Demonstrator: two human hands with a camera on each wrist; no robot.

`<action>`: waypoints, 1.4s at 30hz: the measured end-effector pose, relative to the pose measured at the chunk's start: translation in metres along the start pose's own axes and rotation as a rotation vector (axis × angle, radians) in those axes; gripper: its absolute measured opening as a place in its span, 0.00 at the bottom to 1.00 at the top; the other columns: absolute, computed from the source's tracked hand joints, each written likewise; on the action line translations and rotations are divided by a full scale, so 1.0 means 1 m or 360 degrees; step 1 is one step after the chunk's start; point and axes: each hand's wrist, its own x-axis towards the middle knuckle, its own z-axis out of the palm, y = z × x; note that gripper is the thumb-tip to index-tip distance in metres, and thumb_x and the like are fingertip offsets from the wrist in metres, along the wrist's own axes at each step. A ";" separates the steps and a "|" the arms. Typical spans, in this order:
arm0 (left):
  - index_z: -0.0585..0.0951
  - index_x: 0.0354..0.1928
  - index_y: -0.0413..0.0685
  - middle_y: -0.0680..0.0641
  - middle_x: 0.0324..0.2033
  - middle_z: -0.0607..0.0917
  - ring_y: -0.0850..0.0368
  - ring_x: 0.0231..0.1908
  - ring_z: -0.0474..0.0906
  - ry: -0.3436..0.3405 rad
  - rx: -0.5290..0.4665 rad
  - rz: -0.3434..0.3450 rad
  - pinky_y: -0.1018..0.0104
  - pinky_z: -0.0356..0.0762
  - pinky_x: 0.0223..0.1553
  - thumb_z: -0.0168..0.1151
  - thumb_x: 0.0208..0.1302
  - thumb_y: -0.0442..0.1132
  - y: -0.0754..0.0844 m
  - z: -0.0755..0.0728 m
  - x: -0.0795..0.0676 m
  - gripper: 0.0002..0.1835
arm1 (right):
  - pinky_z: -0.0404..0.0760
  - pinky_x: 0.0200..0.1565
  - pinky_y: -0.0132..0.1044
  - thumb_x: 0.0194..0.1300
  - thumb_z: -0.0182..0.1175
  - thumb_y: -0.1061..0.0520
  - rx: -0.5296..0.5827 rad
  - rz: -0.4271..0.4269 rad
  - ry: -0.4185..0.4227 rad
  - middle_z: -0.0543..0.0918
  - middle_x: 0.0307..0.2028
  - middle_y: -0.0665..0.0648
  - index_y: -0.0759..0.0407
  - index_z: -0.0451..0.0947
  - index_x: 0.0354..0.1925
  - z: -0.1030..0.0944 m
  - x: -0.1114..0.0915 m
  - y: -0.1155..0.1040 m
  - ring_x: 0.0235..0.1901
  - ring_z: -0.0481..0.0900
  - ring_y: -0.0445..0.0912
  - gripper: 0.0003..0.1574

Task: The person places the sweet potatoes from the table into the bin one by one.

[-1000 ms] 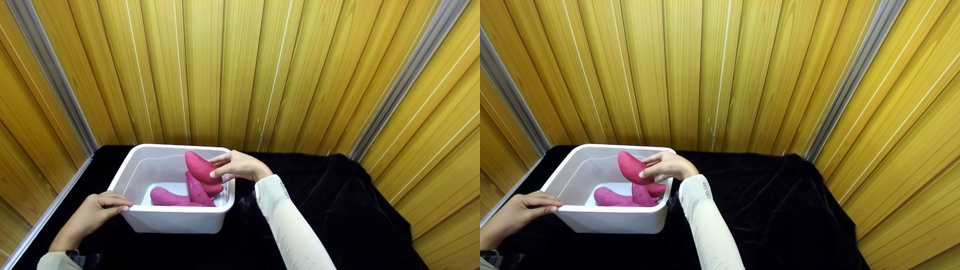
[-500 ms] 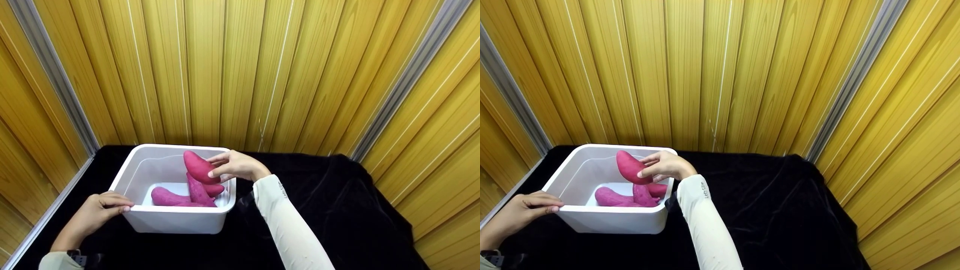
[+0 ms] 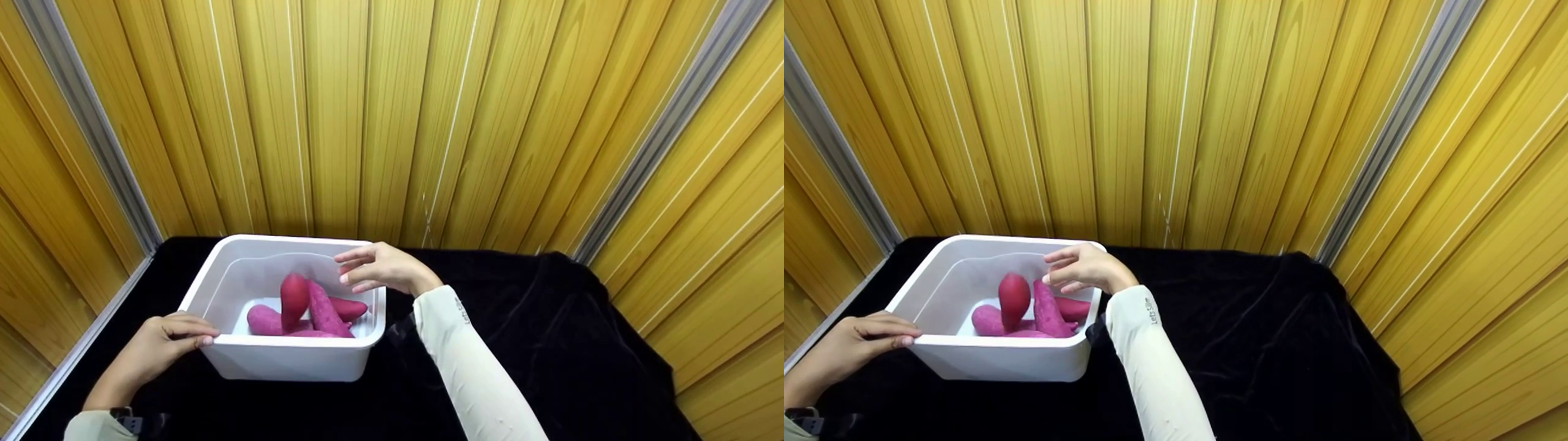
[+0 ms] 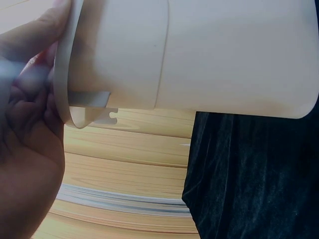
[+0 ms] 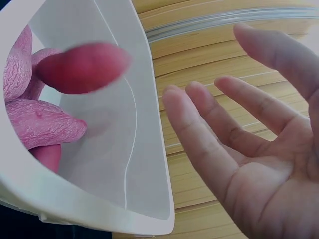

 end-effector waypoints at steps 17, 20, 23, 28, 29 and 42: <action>0.89 0.29 0.45 0.60 0.28 0.88 0.78 0.37 0.75 -0.0013 0.0003 -0.0033 0.89 0.67 0.42 0.72 0.46 0.25 -0.001 0.000 0.000 0.09 | 0.82 0.51 0.41 0.59 0.66 0.59 -0.0040 0.0015 0.0009 0.80 0.54 0.63 0.59 0.76 0.59 -0.005 -0.005 0.007 0.45 0.82 0.47 0.28; 0.89 0.29 0.45 0.59 0.28 0.88 0.78 0.37 0.75 -0.0018 0.0005 -0.0035 0.89 0.68 0.42 0.72 0.46 0.25 0.000 -0.001 0.000 0.09 | 0.82 0.51 0.42 0.60 0.66 0.58 -0.0037 0.0010 0.0003 0.80 0.55 0.62 0.59 0.76 0.59 -0.006 -0.005 0.008 0.48 0.82 0.50 0.28; 0.89 0.30 0.45 0.60 0.29 0.88 0.78 0.37 0.75 -0.0035 0.0005 -0.0035 0.89 0.68 0.42 0.72 0.47 0.26 -0.001 -0.003 0.000 0.08 | 0.82 0.51 0.42 0.61 0.66 0.56 -0.0045 0.0006 -0.0002 0.80 0.54 0.62 0.59 0.76 0.59 -0.006 -0.004 0.009 0.49 0.82 0.52 0.27; 0.89 0.30 0.45 0.59 0.31 0.88 0.78 0.39 0.75 -0.0102 0.0002 0.0000 0.88 0.68 0.42 0.70 0.49 0.26 -0.002 -0.006 0.001 0.08 | 0.82 0.51 0.42 0.65 0.62 0.53 -0.0046 -0.0002 -0.0002 0.80 0.53 0.63 0.59 0.75 0.59 -0.006 -0.003 0.010 0.48 0.82 0.52 0.25; 0.89 0.31 0.46 0.60 0.31 0.87 0.78 0.39 0.75 -0.0119 0.0005 -0.0003 0.88 0.69 0.42 0.70 0.51 0.27 -0.002 -0.007 0.001 0.07 | 0.82 0.51 0.43 0.67 0.60 0.53 -0.0047 -0.0008 -0.0003 0.81 0.52 0.63 0.60 0.75 0.59 -0.006 -0.003 0.011 0.49 0.82 0.51 0.24; 0.75 0.62 0.40 0.40 0.53 0.83 0.63 0.49 0.80 -0.0271 0.0113 -0.0309 0.80 0.73 0.47 0.50 0.74 0.41 0.021 -0.010 0.018 0.20 | 0.79 0.55 0.47 0.75 0.40 0.37 -0.0096 -0.0041 -0.0014 0.79 0.55 0.64 0.58 0.73 0.61 -0.017 -0.015 0.021 0.51 0.80 0.51 0.34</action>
